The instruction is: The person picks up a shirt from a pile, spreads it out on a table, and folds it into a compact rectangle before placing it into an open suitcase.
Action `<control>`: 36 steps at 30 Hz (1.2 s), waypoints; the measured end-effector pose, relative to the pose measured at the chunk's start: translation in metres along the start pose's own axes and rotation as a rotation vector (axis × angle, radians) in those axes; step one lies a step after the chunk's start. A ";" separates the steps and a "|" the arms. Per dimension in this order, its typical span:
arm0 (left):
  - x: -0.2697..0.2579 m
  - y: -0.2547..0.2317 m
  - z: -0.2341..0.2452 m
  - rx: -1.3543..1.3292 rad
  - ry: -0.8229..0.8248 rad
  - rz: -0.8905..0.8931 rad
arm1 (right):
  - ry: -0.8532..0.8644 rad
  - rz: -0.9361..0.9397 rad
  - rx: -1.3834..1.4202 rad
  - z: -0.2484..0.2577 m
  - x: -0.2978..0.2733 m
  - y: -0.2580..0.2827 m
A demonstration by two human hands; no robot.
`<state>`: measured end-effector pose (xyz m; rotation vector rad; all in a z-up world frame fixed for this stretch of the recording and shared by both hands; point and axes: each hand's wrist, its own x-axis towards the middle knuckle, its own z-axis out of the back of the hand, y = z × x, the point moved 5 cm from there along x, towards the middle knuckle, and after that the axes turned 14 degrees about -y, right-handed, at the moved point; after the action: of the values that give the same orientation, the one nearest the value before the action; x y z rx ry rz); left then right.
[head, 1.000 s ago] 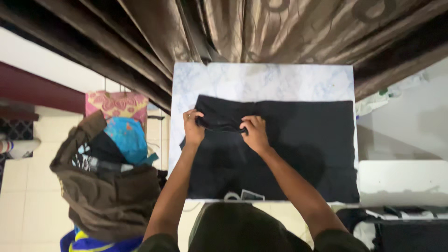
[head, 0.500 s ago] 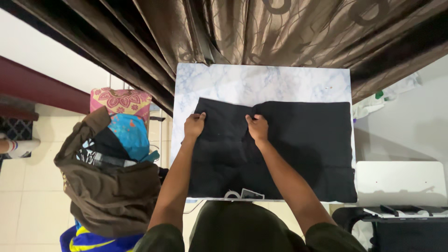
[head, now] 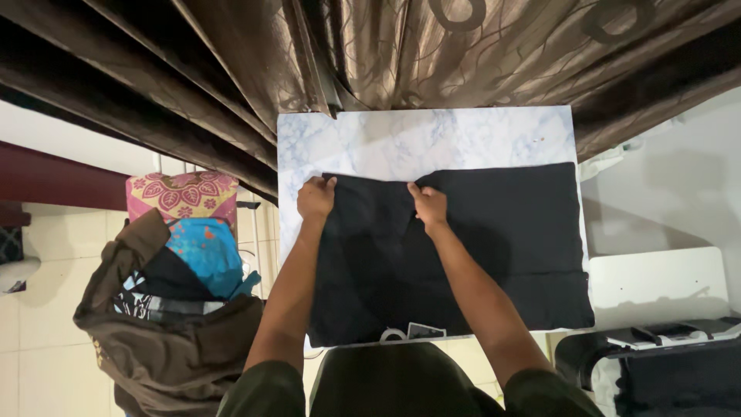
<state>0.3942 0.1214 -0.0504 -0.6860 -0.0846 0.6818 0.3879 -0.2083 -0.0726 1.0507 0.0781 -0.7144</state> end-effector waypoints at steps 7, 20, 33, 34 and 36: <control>0.004 -0.014 0.004 -0.103 -0.131 -0.046 | -0.070 -0.202 0.229 -0.008 0.036 -0.026; 0.013 -0.005 -0.012 -0.333 -0.173 -0.143 | -0.025 -0.305 0.141 -0.012 0.052 -0.010; 0.014 -0.025 0.002 -0.310 -0.177 -0.153 | -0.207 -0.038 0.166 -0.002 0.057 0.000; 0.007 -0.032 0.009 -0.307 -0.200 -0.227 | -0.126 -0.110 0.210 -0.005 0.060 -0.005; -0.011 -0.045 0.023 -0.196 -0.249 -0.420 | -0.043 -0.184 0.254 -0.008 0.060 -0.010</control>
<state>0.4034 0.1020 -0.0033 -0.7388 -0.5168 0.3522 0.4307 -0.2350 -0.1074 1.2813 0.0480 -0.9306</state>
